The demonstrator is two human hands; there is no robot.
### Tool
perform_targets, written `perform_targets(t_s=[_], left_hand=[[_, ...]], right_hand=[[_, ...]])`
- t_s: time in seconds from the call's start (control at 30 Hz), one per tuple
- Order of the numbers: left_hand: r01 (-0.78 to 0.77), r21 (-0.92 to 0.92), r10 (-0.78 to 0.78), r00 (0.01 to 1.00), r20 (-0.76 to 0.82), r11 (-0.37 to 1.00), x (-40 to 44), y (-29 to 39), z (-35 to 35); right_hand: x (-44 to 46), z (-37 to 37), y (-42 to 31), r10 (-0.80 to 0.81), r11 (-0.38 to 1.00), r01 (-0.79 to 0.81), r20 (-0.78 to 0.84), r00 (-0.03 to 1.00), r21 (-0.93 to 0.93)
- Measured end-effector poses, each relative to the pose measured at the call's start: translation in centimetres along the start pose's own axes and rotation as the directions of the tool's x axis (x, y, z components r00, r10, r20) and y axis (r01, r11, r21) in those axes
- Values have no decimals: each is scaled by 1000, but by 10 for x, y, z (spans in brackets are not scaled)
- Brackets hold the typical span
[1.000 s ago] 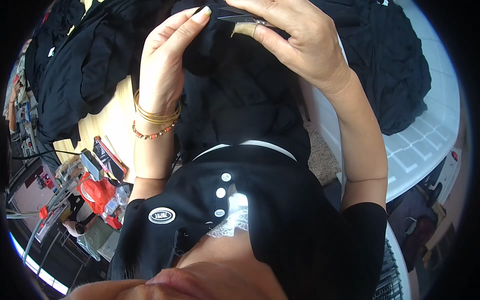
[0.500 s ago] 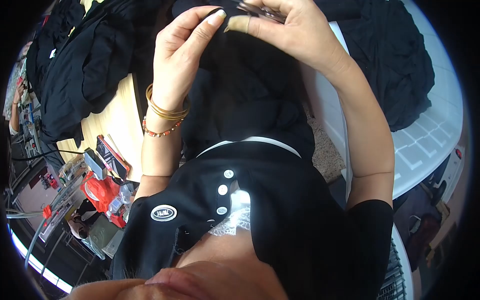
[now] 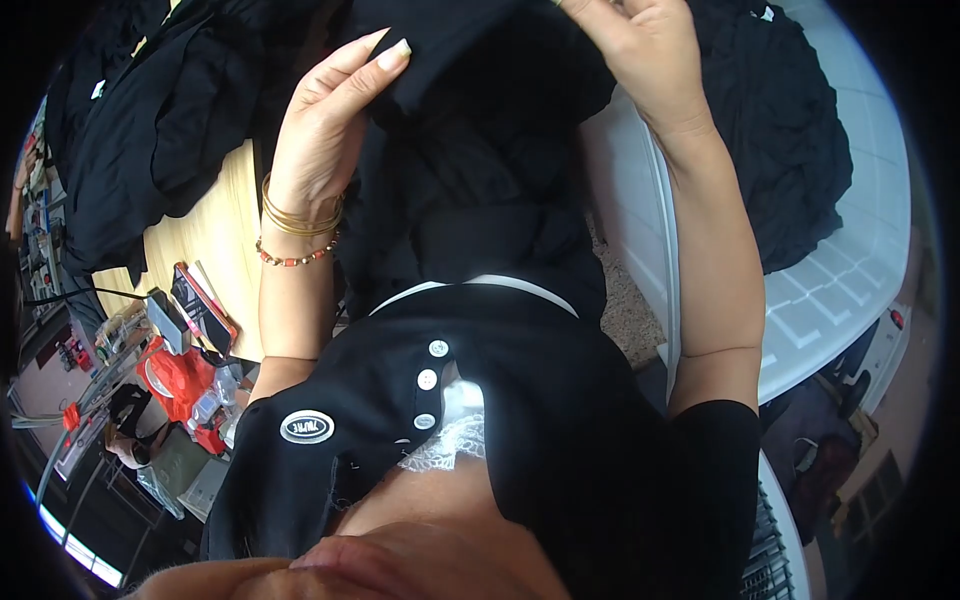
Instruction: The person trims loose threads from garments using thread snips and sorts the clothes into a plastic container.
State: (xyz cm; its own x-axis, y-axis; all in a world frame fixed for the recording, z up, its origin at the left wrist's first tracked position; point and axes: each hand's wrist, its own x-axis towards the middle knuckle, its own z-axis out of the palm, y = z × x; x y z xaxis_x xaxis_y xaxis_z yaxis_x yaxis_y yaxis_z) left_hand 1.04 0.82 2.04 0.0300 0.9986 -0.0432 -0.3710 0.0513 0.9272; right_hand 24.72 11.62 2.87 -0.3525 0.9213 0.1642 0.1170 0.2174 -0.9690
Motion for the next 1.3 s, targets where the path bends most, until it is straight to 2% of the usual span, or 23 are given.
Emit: perform_targets(t_s=[0.03,0.07,0.13,0.2,0.27,0.33,0.47,0.7,1.0,1.1,1.2,1.3], left_hand=[[-7,14,7,1000,-4,1000,0,2,1],[-13,31,13,1000,-8,999,0,4,1],[-12,22,12,999,-34,1000,0,4,2],[-5,-34,3,997,-75,999,0,4,2],[5,-62,-13,992,-123,998,1,-7,-14],[16,-105,-29,992,-121,994,1,-7,-14],[37,-145,-46,997,-58,989,-2,3,4],[43,-58,-46,998,-47,997,-3,4,7],[30,-94,-33,999,-29,995,-3,-1,5],[20,-39,-22,999,-43,999,-3,-2,9],[-17,28,18,1000,-24,999,-3,-2,16],[16,-1,-16,999,-30,1000,-3,-2,14]], right_hand=[[1,2,3,-27,999,28,23,999,-29],[-3,2,-4,84,994,-79,68,994,-69],[-7,8,1,-13,998,18,93,996,-53],[-11,21,1,-130,987,121,80,988,106],[-13,21,-8,-271,961,275,137,953,-13],[-11,12,-26,-378,799,478,314,871,-365],[-10,19,-27,-475,741,579,345,809,-338],[-10,20,-20,-494,762,585,335,803,-279],[-6,15,-19,-514,752,605,344,786,-261],[-16,21,-21,-168,978,190,210,963,-91],[-14,23,-15,-209,978,210,200,957,16],[-12,24,-12,-264,964,260,192,945,49]])
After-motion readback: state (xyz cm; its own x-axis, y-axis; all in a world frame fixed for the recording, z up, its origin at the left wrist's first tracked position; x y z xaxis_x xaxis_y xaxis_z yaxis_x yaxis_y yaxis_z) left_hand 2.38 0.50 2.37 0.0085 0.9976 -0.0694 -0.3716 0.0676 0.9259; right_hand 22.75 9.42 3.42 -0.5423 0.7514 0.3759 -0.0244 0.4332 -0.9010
